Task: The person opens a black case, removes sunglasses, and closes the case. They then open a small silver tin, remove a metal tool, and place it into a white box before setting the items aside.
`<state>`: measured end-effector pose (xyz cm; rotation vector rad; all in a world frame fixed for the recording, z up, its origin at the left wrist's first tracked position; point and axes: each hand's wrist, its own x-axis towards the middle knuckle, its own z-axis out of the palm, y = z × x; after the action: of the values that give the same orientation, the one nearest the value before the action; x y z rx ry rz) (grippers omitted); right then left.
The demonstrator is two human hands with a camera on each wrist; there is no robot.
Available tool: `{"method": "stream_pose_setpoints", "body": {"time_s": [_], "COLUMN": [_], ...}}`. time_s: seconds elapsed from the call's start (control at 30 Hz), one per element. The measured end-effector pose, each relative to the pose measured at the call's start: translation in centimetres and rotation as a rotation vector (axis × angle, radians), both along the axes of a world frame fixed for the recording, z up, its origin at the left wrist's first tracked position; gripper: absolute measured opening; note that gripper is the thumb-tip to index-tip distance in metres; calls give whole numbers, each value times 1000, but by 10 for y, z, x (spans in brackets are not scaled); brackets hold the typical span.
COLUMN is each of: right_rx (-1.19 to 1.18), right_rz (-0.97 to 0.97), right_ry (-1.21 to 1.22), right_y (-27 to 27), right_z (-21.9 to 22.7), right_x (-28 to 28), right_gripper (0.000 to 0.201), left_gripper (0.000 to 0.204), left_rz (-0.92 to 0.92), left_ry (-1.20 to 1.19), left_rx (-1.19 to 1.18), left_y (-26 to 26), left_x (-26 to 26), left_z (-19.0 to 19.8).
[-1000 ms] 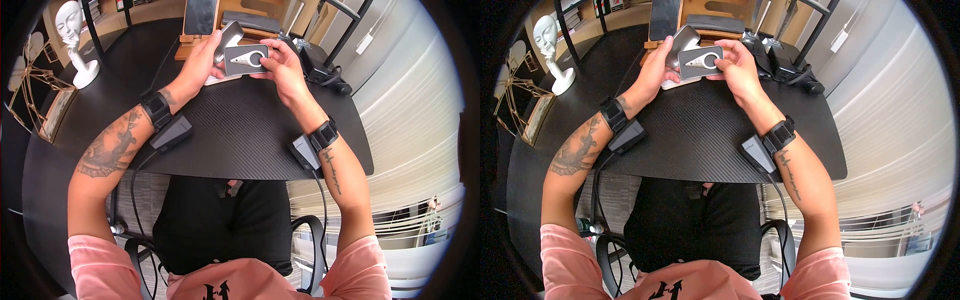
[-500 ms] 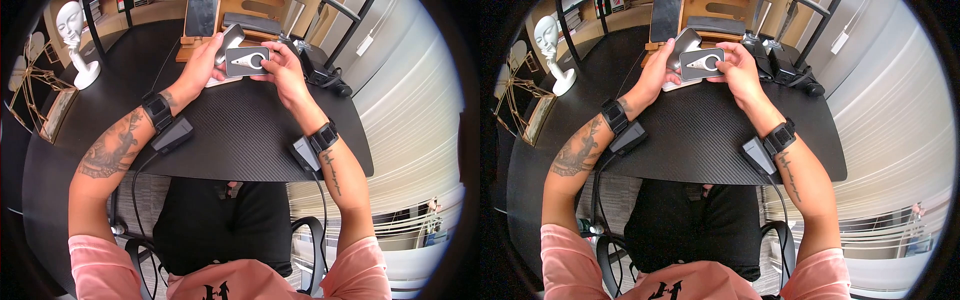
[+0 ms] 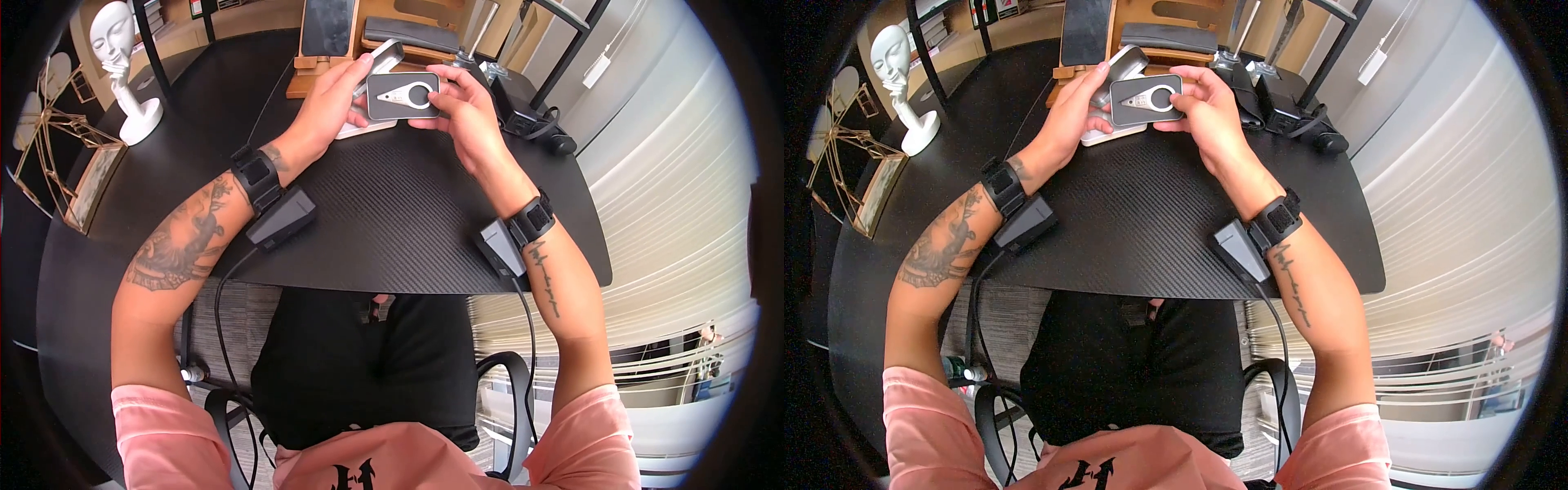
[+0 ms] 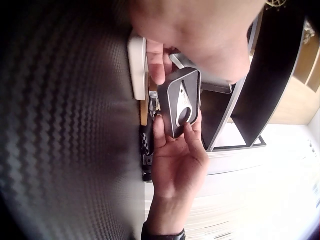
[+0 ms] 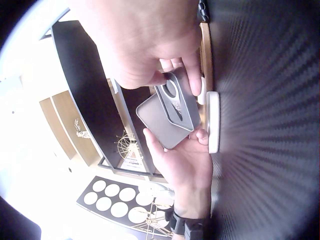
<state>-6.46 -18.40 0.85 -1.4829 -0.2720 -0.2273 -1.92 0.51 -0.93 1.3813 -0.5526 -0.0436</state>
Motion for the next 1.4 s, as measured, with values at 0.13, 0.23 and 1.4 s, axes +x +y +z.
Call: {"method": "stream_pose_setpoints", "body": {"time_s": [0.13,0.23,1.4], "right_rx": [18,49,80], "right_rz": [-10,-10,112], "right_ry": [17,42,119], "right_y": [0,0,-4], "right_z": [2,2,-2], "right_x": [0,1,4], "right_gripper": [33,32,29], "left_gripper": [41,40,51], "left_rz": [32,0,-42], "left_ry": [-44,-103,-524], "left_rx": [28,86,383], "left_y": [-2,-2,-1], "left_x": [-3,-4,-1], "left_z": [-1,0,-6]}}
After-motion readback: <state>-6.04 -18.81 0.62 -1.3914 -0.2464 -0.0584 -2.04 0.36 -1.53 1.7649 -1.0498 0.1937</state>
